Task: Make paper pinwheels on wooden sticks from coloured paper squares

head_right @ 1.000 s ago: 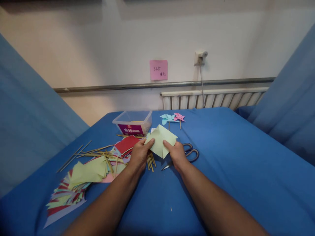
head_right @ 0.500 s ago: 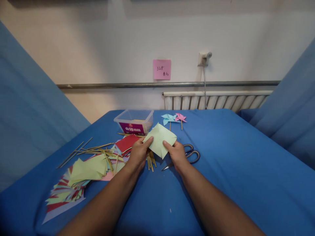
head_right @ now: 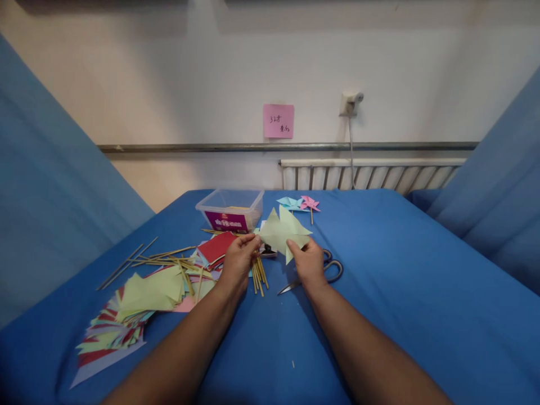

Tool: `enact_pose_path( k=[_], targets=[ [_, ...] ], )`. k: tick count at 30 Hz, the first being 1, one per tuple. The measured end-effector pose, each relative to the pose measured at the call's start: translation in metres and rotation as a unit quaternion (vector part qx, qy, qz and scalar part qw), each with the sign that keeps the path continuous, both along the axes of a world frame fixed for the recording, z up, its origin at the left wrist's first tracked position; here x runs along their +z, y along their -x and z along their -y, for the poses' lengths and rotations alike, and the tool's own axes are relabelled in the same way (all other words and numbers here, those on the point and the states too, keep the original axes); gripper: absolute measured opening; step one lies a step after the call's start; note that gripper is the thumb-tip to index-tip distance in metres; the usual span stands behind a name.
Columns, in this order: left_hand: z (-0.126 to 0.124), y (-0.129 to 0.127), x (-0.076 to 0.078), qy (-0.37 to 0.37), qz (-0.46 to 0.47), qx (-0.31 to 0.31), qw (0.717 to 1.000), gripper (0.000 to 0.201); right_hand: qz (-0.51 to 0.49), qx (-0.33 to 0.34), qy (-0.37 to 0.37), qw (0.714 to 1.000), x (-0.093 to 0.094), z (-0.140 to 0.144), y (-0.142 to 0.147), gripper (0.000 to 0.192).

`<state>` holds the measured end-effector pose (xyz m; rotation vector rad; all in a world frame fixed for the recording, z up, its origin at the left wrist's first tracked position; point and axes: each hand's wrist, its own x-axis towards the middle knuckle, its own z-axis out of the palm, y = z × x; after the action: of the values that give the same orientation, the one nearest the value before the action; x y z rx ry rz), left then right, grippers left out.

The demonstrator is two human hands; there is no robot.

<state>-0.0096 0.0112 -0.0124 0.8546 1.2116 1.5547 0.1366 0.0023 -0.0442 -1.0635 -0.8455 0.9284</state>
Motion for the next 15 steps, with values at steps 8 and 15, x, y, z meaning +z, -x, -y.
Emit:
enact_pose_path(
  k=[8, 15],
  targets=[
    [0.024, -0.012, 0.014, -0.033, 0.047, -0.227, 0.972, 0.045, 0.371, -0.112, -0.205, 0.899, 0.01, 0.009, -0.007, 0.013],
    [0.024, -0.014, 0.017, -0.016, 0.16, -0.168, 0.973, 0.04, 0.456, -0.065, -0.24, 0.855, 0.012, 0.019, 0.003, 0.028]
  ],
)
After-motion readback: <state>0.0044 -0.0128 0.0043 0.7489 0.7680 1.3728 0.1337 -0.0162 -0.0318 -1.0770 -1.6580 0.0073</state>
